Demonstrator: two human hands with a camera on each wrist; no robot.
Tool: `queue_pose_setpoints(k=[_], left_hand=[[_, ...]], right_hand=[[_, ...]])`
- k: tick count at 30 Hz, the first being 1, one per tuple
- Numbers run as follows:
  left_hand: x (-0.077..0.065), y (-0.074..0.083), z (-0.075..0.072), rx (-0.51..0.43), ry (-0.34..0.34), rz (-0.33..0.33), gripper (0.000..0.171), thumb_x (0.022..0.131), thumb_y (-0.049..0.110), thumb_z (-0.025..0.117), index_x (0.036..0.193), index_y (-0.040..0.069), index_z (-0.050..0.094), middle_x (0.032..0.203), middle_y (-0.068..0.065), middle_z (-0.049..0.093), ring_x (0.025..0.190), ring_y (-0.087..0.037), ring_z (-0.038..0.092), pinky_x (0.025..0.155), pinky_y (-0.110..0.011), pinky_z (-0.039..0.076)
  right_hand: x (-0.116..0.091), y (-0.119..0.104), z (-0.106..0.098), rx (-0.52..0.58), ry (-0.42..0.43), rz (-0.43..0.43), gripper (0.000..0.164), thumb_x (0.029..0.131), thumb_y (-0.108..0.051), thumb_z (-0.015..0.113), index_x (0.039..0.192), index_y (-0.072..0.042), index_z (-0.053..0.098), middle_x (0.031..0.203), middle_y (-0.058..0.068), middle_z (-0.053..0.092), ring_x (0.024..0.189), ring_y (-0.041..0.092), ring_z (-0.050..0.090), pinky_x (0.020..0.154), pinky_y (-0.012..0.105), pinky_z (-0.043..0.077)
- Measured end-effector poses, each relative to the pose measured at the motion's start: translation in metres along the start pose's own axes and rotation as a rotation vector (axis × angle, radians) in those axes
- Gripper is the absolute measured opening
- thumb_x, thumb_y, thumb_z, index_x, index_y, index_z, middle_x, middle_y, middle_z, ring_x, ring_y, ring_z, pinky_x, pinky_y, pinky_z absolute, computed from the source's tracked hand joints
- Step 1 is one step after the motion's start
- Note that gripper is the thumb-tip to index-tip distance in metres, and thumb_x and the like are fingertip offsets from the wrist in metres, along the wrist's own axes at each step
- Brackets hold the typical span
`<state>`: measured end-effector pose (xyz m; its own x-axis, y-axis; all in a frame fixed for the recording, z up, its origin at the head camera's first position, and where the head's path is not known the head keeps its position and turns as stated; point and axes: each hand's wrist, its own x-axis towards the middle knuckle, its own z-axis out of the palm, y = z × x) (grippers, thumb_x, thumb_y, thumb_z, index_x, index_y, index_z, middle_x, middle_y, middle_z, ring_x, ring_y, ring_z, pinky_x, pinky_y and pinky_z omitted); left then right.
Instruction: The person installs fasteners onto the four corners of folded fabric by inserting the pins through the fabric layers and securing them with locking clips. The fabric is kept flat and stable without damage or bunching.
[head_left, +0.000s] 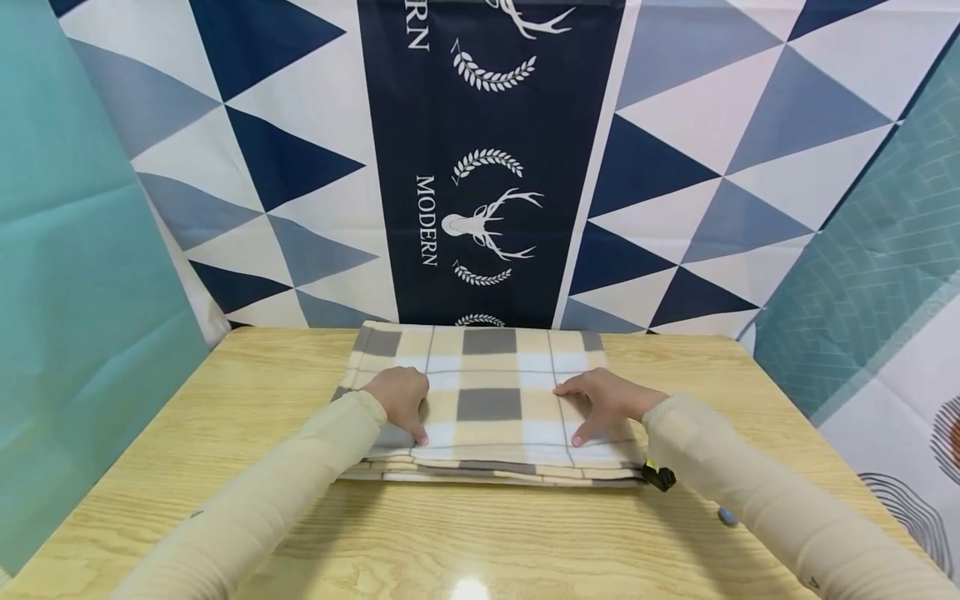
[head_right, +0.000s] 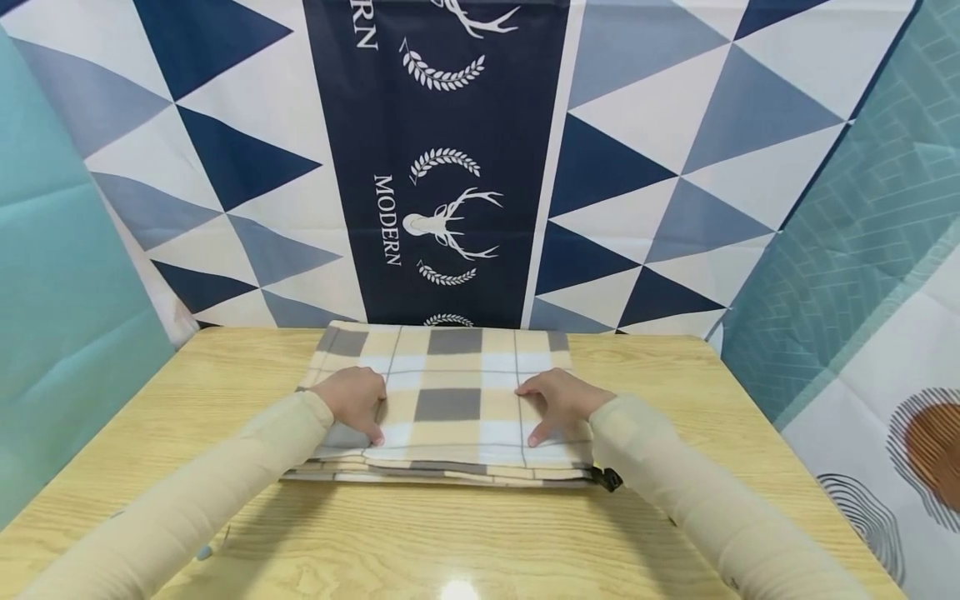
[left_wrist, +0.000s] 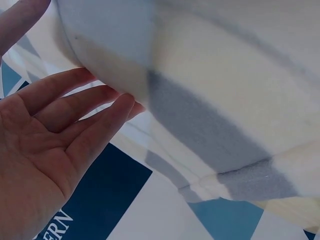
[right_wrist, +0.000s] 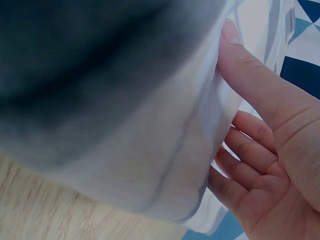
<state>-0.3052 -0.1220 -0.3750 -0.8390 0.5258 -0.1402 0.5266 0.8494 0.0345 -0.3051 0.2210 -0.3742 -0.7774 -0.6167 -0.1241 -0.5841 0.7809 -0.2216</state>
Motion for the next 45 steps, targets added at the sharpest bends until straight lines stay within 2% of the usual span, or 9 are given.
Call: queue_pose_setpoints(k=[14,18,23,28,36,39,40,42,45], left_hand=[[-0.004,0.001,0.004,0.008,0.001,0.002,0.042,0.065,0.048,0.085,0.073,0.012,0.063,0.069,0.000,0.064,0.062,-0.015,0.055,0.066,-0.032,0.051],[-0.016,-0.005,0.008,-0.020,-0.051,-0.019,0.058,0.077,0.049,0.075,0.111,0.003,0.067,0.107,-0.010,0.071,0.099,-0.026,0.066,0.092,-0.038,0.052],[-0.038,-0.020,0.013,-0.194,-0.148,-0.023,0.074,0.092,0.046,0.058,0.150,0.010,0.032,0.157,-0.015,0.031,0.145,-0.034,0.031,0.119,-0.048,0.027],[-0.054,-0.031,0.019,-0.298,-0.133,0.012,0.073,0.095,0.049,0.051,0.153,0.014,0.025,0.161,-0.010,0.020,0.149,-0.034,0.021,0.120,-0.053,0.021],[-0.070,-0.035,0.014,-0.382,-0.107,0.037,0.063,0.098,0.044,0.048,0.149,0.010,0.035,0.159,-0.014,0.026,0.147,-0.036,0.025,0.118,-0.054,0.024],[-0.076,-0.039,0.013,-0.417,-0.079,0.105,0.042,0.100,0.033,0.047,0.125,-0.001,0.053,0.131,-0.020,0.052,0.114,-0.033,0.054,0.095,-0.044,0.045],[-0.078,-0.041,0.012,-0.424,-0.068,0.124,0.035,0.101,0.029,0.047,0.114,-0.003,0.055,0.117,-0.021,0.056,0.099,-0.032,0.056,0.083,-0.041,0.046],[-0.085,-0.045,0.008,-0.430,-0.050,0.128,0.033,0.101,0.026,0.046,0.111,-0.004,0.056,0.115,-0.022,0.057,0.097,-0.033,0.056,0.081,-0.041,0.046],[-0.095,-0.050,0.001,-0.452,-0.037,0.068,0.043,0.101,0.029,0.046,0.129,-0.002,0.053,0.136,-0.022,0.051,0.123,-0.039,0.051,0.101,-0.051,0.043]], right_hand=[[-0.006,0.002,0.000,0.017,0.009,-0.020,0.085,0.065,-0.041,0.087,0.131,0.002,0.056,0.134,0.020,0.058,0.125,0.041,0.052,0.104,0.053,0.043],[-0.007,0.002,0.000,0.018,0.021,-0.047,0.086,0.067,-0.042,0.085,0.133,0.002,0.053,0.135,0.021,0.057,0.127,0.041,0.051,0.104,0.053,0.043],[-0.010,0.003,-0.001,0.050,0.009,-0.020,0.087,0.070,-0.043,0.083,0.137,0.002,0.049,0.140,0.023,0.051,0.130,0.043,0.046,0.107,0.056,0.039],[-0.012,0.003,0.000,0.053,-0.009,-0.012,0.086,0.072,-0.042,0.082,0.138,0.002,0.049,0.141,0.023,0.050,0.132,0.044,0.044,0.107,0.057,0.038],[-0.013,-0.003,-0.002,-0.037,0.048,-0.115,0.059,0.076,-0.038,0.079,0.118,0.001,0.064,0.118,0.014,0.069,0.110,0.031,0.064,0.095,0.046,0.051],[-0.012,-0.011,-0.005,-0.043,0.055,-0.179,0.046,0.079,-0.036,0.077,0.108,-0.001,0.069,0.104,0.010,0.073,0.095,0.025,0.068,0.085,0.039,0.055],[-0.011,-0.015,-0.006,-0.042,0.058,-0.205,0.042,0.080,-0.034,0.076,0.105,-0.001,0.070,0.101,0.009,0.074,0.091,0.023,0.068,0.083,0.038,0.055],[-0.006,-0.025,-0.009,-0.036,0.058,-0.250,0.037,0.082,-0.032,0.074,0.102,-0.001,0.071,0.097,0.009,0.074,0.087,0.022,0.069,0.081,0.036,0.056],[0.005,-0.043,-0.013,-0.021,0.044,-0.290,0.035,0.085,-0.030,0.072,0.104,0.000,0.071,0.100,0.011,0.074,0.090,0.024,0.069,0.083,0.037,0.055]])
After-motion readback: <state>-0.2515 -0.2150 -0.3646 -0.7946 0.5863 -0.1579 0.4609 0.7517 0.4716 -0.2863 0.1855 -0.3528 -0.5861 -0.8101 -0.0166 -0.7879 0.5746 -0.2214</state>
